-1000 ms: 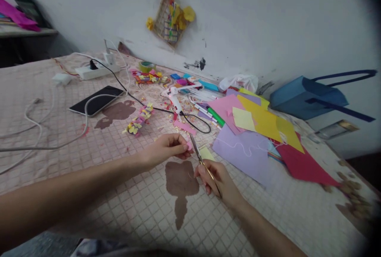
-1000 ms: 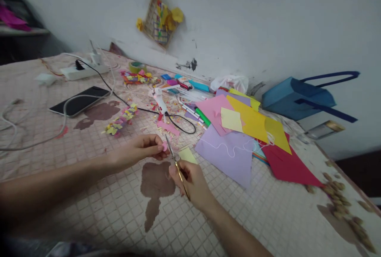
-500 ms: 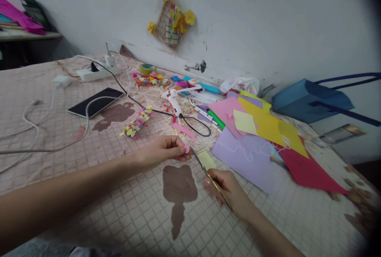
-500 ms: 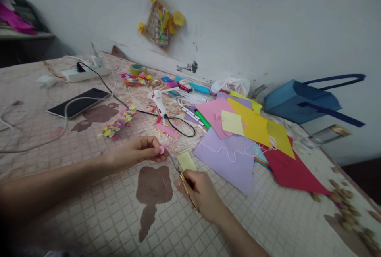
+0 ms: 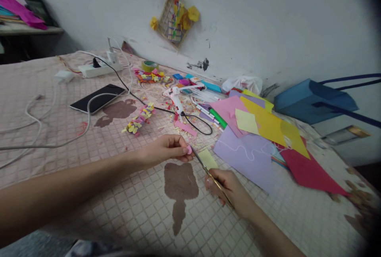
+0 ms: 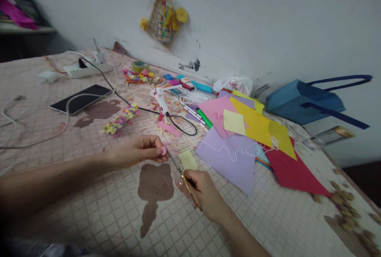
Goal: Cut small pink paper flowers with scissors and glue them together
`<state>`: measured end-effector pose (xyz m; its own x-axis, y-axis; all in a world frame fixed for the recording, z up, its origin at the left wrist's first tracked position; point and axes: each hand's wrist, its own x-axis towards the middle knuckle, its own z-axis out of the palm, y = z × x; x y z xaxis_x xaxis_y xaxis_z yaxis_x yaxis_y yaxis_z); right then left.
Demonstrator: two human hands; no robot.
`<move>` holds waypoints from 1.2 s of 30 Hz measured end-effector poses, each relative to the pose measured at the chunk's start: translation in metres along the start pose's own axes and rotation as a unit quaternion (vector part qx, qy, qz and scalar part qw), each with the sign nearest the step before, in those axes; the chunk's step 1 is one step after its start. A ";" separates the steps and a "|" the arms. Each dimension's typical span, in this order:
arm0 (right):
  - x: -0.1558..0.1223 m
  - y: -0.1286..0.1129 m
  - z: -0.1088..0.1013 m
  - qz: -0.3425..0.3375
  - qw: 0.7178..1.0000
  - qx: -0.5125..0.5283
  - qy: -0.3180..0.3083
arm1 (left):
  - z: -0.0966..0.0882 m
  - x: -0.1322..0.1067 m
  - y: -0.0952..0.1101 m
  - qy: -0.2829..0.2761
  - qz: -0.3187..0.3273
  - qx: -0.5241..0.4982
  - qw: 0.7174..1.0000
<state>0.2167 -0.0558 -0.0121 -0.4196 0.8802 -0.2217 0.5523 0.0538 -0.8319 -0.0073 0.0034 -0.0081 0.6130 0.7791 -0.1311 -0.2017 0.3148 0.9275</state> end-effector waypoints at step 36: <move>-0.003 -0.004 -0.004 -0.019 0.999 -0.016 -0.025 | -0.004 0.000 0.005 -0.041 -0.010 0.039 0.998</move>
<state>0.2191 -0.0567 -0.0063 -0.4763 0.8523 -0.2163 0.5583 0.1031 -0.8232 -0.0115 0.0066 -0.0049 0.6768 0.7255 -0.1243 -0.1309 0.2849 0.9496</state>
